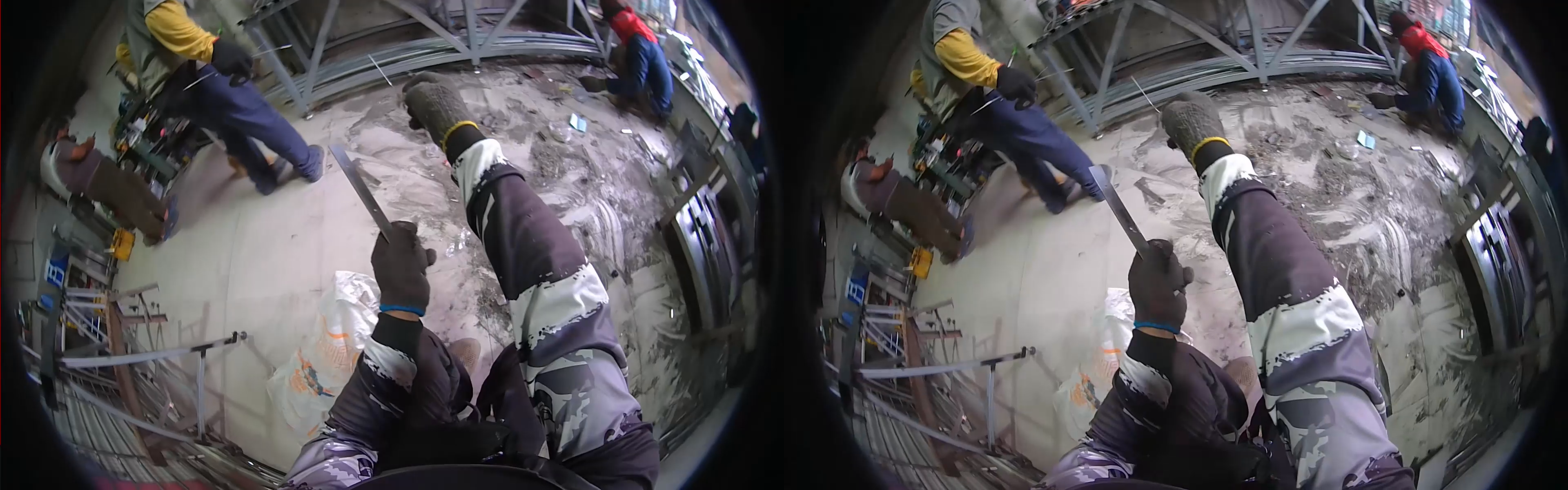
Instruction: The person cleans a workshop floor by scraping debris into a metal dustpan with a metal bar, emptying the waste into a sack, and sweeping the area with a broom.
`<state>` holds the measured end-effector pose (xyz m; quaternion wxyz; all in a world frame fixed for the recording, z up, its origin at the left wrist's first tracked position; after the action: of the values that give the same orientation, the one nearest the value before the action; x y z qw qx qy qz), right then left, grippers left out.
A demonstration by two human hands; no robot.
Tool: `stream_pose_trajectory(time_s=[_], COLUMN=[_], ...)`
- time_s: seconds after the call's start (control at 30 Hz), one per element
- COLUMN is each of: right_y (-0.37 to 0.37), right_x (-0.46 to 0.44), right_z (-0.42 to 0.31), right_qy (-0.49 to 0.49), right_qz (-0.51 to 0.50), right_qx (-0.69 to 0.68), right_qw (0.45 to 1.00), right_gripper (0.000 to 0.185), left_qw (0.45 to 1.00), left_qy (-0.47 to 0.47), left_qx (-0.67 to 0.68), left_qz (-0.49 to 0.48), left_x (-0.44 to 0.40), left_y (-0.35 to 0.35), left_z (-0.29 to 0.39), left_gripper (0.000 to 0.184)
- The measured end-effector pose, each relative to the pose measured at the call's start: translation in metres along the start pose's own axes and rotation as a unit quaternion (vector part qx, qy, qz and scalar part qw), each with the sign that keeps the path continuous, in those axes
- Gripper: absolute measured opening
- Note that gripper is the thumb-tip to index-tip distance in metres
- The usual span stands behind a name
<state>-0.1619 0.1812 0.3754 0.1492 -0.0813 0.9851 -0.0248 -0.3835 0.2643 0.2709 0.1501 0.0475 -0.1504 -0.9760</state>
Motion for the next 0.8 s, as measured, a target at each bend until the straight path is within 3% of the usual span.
stream_pose_trajectory(time_s=[0.07, 0.13, 0.2, 0.3, 0.4, 0.5, 0.57, 0.67, 0.77, 0.8], right_y=[0.035, 0.054, 0.073, 0.096, 0.112, 0.133, 0.148, 0.159, 0.181, 0.190], right_x=[-0.005, -0.009, -0.008, -0.017, -0.021, -0.027, -0.031, -0.027, -0.032, -0.036], right_z=[-0.015, -0.020, -0.020, -0.006, -0.002, -0.005, -0.009, -0.015, -0.014, -0.014], right_qy=[-0.024, 0.029, 0.031, 0.001, -0.013, -0.002, 0.042, 0.027, 0.021, 0.001], right_qz=[-0.052, -0.076, -0.088, -0.108, -0.123, -0.132, -0.133, -0.151, -0.145, -0.139], right_qx=[0.022, 0.028, 0.026, -0.024, 0.002, -0.088, -0.131, -0.138, -0.153, -0.161], right_qw=[0.998, 0.996, 0.995, 0.994, 0.992, 0.987, 0.982, 0.979, 0.977, 0.977], right_gripper=[0.019, 0.021, 0.022, 0.017, 0.021, 0.020, 0.024, 0.023, 0.021, 0.021], left_qw=[0.997, 0.998, 0.993, 0.985, 0.990, 0.969, 0.971, 0.975, 0.988, 0.988], left_qy=[0.028, 0.035, -0.020, 0.053, 0.057, 0.111, 0.102, 0.094, 0.089, 0.105], left_qx=[-0.064, -0.032, 0.057, -0.072, 0.052, 0.176, 0.175, 0.179, 0.036, -0.034], left_qz=[0.022, 0.039, 0.101, 0.149, 0.117, 0.136, 0.125, 0.095, 0.118, 0.108], left_x=[0.009, 0.019, 0.025, 0.024, 0.034, 0.039, 0.034, 0.035, 0.033, 0.031], left_y=[-0.013, -0.021, -0.037, -0.058, -0.077, -0.076, -0.085, -0.087, -0.085, -0.087], left_z=[0.007, 0.013, 0.016, 0.027, 0.056, 0.079, 0.076, 0.065, 0.064, 0.062], left_gripper=[0.007, 0.006, 0.006, 0.016, 0.022, 0.021, 0.022, 0.024, 0.025, 0.016])
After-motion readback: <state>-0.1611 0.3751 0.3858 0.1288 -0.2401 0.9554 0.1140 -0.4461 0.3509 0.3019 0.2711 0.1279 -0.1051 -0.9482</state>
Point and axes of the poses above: each hand's wrist, its own x-axis away from the middle knuckle, its own y-axis out of the palm, z = x × y, the point moved 2 cm from there along -x, towards the middle knuckle, and after that the axes turned 6 degrees about -z, right-handed, at the moved point
